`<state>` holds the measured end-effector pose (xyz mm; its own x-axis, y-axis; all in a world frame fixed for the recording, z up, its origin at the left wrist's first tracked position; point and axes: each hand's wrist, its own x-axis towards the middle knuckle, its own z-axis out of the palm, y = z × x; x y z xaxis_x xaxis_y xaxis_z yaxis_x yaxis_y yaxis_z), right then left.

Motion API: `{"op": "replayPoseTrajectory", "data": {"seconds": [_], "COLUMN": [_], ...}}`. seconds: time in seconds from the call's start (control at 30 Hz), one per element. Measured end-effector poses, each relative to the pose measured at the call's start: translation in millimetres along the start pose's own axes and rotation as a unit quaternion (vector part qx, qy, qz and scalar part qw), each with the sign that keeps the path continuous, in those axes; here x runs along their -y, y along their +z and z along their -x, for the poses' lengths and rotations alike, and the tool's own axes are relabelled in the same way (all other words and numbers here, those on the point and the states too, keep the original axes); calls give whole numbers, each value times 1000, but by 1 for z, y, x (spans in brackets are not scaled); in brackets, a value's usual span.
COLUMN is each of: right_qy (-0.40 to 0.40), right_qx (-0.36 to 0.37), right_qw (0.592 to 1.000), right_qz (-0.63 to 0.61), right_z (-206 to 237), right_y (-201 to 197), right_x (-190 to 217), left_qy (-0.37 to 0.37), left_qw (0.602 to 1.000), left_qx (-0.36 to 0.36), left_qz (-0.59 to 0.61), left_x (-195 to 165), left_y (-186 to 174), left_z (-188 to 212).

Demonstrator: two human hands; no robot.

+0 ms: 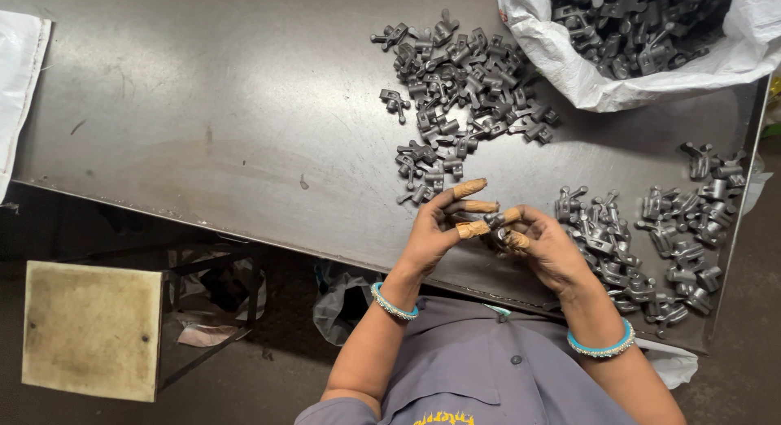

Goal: The person sorts small metal cast parts on a steel table, picking up individual pieces by hand, turning them over, and placing them into separate piles and into a white sack. They continue handling pieces one at a time, moving some aside to reach others, and gather sorted pieces toward the end.

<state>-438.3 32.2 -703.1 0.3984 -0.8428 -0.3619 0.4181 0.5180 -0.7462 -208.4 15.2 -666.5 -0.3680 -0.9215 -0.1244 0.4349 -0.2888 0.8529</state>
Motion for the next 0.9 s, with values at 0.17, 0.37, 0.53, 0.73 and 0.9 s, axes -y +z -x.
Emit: {"op": "replayPoseTrajectory", "data": {"seconds": [0.17, 0.37, 0.53, 0.73, 0.9], "right_qy": [39, 51, 53, 52, 127], "right_qx": [-4, -16, -29, 29, 3], "right_qw": [992, 993, 993, 998, 973], "right_qz": [-117, -109, -99, -27, 191], "right_z": [2, 2, 3, -1, -20], "right_y": [0, 1, -1, -5, -8], "right_x": [-5, -4, -6, -4, 27], "left_qy": [-10, -24, -20, -21, 74], "left_qw": [1000, 998, 998, 997, 965], "left_qx": [-25, -48, -55, -73, -112], "left_qz": [-3, -25, -6, -12, -226], "left_x": [3, 6, 10, 7, -4], "left_y": [1, -1, -8, -14, -17], "left_z": [-4, -4, -4, -1, 6]}}
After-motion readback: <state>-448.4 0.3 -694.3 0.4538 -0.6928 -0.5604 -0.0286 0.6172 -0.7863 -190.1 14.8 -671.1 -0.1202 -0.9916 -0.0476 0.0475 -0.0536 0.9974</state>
